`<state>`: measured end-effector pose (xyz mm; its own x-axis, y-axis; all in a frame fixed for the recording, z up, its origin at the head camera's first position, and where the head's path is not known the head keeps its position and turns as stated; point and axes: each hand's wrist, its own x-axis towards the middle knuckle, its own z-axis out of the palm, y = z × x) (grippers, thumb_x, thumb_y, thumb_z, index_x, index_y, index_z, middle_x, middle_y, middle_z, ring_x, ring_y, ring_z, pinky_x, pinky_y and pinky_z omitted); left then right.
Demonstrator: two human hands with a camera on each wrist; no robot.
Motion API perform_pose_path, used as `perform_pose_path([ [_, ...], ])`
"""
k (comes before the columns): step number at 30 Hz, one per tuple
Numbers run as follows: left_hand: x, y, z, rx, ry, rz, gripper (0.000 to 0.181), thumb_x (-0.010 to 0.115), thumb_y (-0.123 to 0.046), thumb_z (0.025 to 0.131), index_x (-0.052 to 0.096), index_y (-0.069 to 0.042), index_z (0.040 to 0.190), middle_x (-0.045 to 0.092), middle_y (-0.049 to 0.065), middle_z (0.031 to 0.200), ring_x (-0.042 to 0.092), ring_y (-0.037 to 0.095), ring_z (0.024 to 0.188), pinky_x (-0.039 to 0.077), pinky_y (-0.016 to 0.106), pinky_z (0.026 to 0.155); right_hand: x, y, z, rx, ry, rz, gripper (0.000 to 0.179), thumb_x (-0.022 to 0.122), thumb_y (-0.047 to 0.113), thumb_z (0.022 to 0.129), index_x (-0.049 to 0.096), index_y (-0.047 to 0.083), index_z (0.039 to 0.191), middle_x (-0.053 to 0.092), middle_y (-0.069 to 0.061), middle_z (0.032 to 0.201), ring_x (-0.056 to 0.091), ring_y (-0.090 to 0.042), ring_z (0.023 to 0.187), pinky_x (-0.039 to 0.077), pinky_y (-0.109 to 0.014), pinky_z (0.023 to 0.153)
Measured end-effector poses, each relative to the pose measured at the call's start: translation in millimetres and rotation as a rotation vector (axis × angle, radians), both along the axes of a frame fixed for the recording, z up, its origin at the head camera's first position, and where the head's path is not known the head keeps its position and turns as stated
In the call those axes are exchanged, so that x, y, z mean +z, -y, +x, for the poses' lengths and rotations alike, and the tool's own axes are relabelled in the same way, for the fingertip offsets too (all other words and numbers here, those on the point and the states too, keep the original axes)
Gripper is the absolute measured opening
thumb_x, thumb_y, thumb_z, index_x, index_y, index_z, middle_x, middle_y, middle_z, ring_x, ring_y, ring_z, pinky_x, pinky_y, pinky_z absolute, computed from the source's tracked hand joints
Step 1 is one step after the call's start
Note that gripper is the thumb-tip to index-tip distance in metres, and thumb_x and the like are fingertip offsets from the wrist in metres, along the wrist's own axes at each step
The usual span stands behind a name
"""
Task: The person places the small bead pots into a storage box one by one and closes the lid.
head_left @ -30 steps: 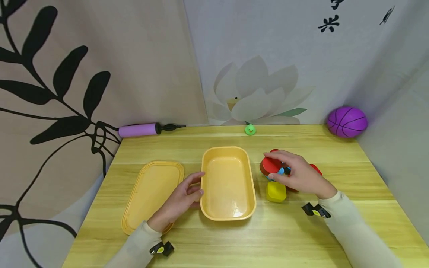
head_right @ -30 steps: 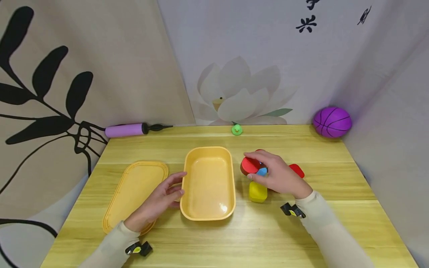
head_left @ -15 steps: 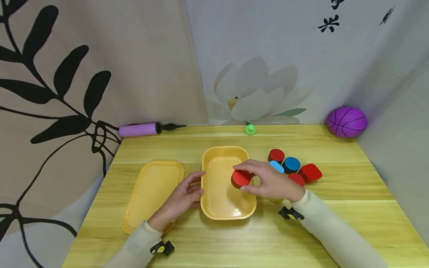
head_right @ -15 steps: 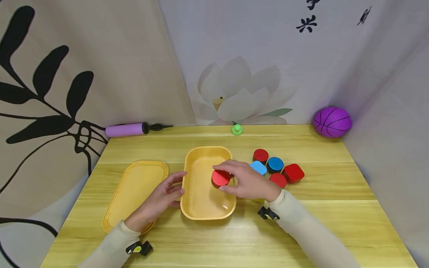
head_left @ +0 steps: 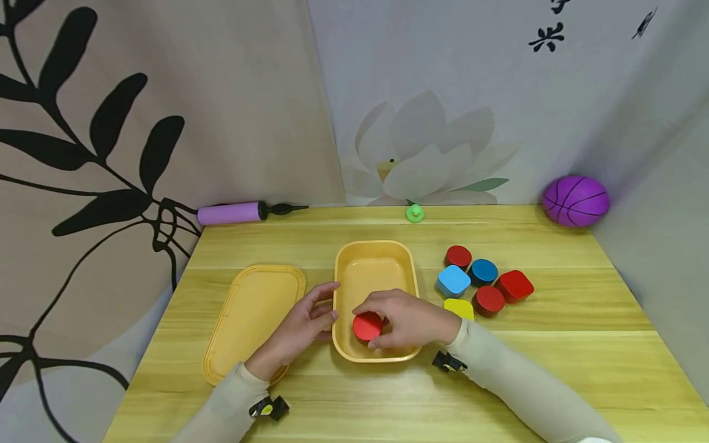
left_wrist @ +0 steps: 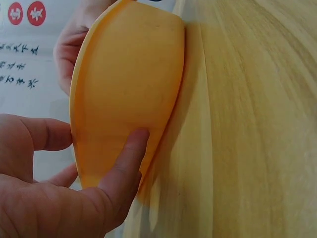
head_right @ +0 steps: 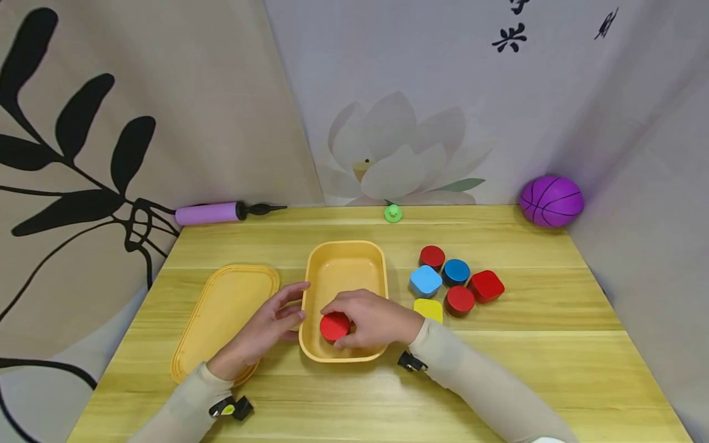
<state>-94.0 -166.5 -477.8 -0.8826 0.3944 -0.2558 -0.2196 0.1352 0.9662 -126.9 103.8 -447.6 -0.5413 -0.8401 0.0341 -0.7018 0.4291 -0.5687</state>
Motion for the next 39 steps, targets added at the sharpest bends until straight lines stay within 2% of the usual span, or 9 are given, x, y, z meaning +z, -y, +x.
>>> perform_pose_path([
  [7, -3.1, -2.9, 0.9, 0.003, -0.013, -0.002, 0.06, 0.058, -0.02, 0.11, 0.034, -0.019, 0.165, 0.036, 0.021, 0.164, 0.054, 0.041, 0.141, 0.064, 0.045, 0.091, -7.9, 18.7, 4.1, 0.05, -0.026, 0.084, 0.05, 0.087, 0.032, 0.089, 0.07, 0.018, 0.133, 0.072, 0.007, 0.122, 0.063, -0.004, 0.105, 0.052, -0.026, 0.1],
  [11, -4.1, -7.3, -0.5, -0.005, -0.007, 0.0, 0.061, 0.058, -0.025, 0.11, 0.033, -0.024, 0.166, 0.035, 0.019, 0.165, 0.056, 0.038, 0.139, 0.064, 0.043, 0.09, -11.1, 21.8, 4.2, 0.07, -0.025, 0.09, 0.048, 0.087, 0.028, 0.088, 0.07, 0.018, 0.133, 0.072, 0.007, 0.121, 0.063, -0.004, 0.106, 0.052, -0.024, 0.1],
  [16, -3.7, -9.2, 0.5, 0.008, 0.011, -0.006, 0.062, 0.054, -0.021, 0.112, 0.028, -0.027, 0.169, 0.036, 0.018, 0.165, 0.055, 0.038, 0.14, 0.064, 0.043, 0.091, -12.6, 23.1, 2.6, 0.097, -0.024, 0.08, 0.047, 0.085, 0.025, 0.09, 0.069, 0.019, 0.134, 0.071, 0.007, 0.124, 0.063, -0.004, 0.11, 0.052, -0.025, 0.103],
  [23, -4.3, -10.1, 0.8, 0.0, -0.013, -0.052, 0.064, 0.052, -0.022, 0.113, 0.024, -0.032, 0.17, 0.038, 0.015, 0.167, 0.057, 0.036, 0.139, 0.064, 0.044, 0.092, -7.7, 21.5, 3.2, 0.085, -0.014, 0.087, 0.048, 0.084, 0.025, 0.09, 0.069, 0.018, 0.135, 0.071, 0.004, 0.128, 0.065, -0.008, 0.114, 0.052, -0.028, 0.106],
  [28, -2.2, -10.6, 0.7, -0.003, -0.026, -0.058, 0.064, 0.052, -0.021, 0.113, 0.024, -0.032, 0.17, 0.036, 0.014, 0.168, 0.056, 0.036, 0.14, 0.064, 0.045, 0.09, -1.3, 14.4, 4.7, 0.038, 0.012, 0.057, 0.053, 0.085, 0.03, 0.09, 0.069, 0.016, 0.138, 0.071, 0.002, 0.132, 0.066, -0.012, 0.116, 0.053, -0.032, 0.107],
  [33, -1.6, -9.4, 0.5, 0.001, -0.019, -0.046, 0.065, 0.054, -0.021, 0.112, 0.025, -0.031, 0.169, 0.037, 0.016, 0.167, 0.055, 0.038, 0.141, 0.064, 0.045, 0.089, 1.9, 2.8, 3.9, 0.001, 0.029, -0.014, 0.054, 0.085, 0.028, 0.091, 0.068, 0.012, 0.139, 0.071, -0.001, 0.132, 0.069, -0.017, 0.114, 0.059, -0.03, 0.096],
  [39, -3.9, -7.2, 1.8, 0.003, -0.012, -0.036, 0.066, 0.056, -0.023, 0.112, 0.025, -0.031, 0.169, 0.036, 0.017, 0.167, 0.054, 0.04, 0.142, 0.064, 0.045, 0.089, 6.8, -18.7, 3.6, -0.025, 0.028, -0.1, 0.049, 0.084, 0.023, 0.093, 0.068, 0.012, 0.137, 0.071, -0.005, 0.13, 0.07, -0.024, 0.114, 0.063, -0.036, 0.09],
])
